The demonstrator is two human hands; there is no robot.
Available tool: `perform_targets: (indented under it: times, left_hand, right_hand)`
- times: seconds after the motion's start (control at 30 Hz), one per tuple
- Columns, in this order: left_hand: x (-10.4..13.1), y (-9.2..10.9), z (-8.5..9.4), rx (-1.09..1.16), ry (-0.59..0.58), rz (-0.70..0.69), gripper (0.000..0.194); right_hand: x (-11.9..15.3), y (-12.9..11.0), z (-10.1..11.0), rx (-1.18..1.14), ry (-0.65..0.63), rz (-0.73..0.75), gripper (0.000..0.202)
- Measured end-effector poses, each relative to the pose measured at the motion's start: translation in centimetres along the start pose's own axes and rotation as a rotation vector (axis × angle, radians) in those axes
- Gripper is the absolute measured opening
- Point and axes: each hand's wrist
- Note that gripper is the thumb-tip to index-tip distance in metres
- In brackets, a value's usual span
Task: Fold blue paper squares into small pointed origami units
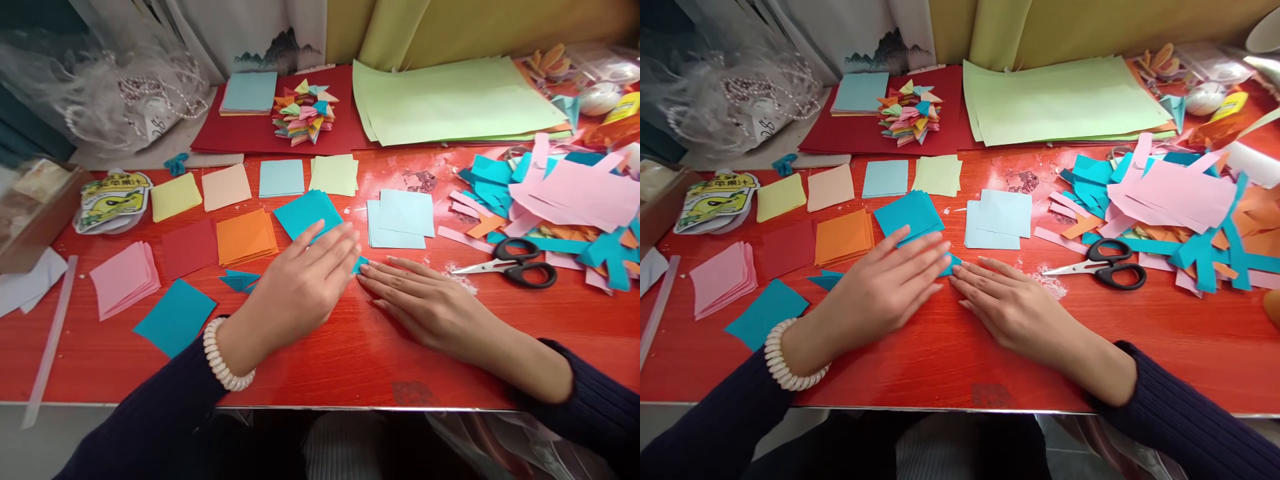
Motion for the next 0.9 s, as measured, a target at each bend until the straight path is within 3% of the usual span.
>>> perform_targets:
  times: [0.1,0.47,0.73,0.9]
  left_hand:
    - [0.3,-0.1,-0.4,0.032,-0.048,-0.075,0.035]
    - [0.3,-0.5,0.0,0.128,-0.143,-0.023,0.042]
    - [0.0,-1.1,-0.2,0.11,-0.088,-0.081,0.033]
    - [-0.1,-0.8,-0.3,0.103,-0.102,-0.038,0.033]
  right_hand:
    - [-0.1,0.1,0.2,0.002,0.006,-0.006,0.035]
    - [-0.8,1.9,1.5,-0.253,-0.166,-0.068,0.029]
    - [-0.8,2.1,1.3,-0.299,-0.153,-0.143,0.027]
    - [-0.9,2.3,1.3,-0.277,-0.159,-0.129,0.027]
Point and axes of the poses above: each hand's wrist, its own x-axis away from the middle knuckle, its own z-axis out of the back of the hand, y = z × x, and after that the axes turned 10 degrees about -z, right-handed
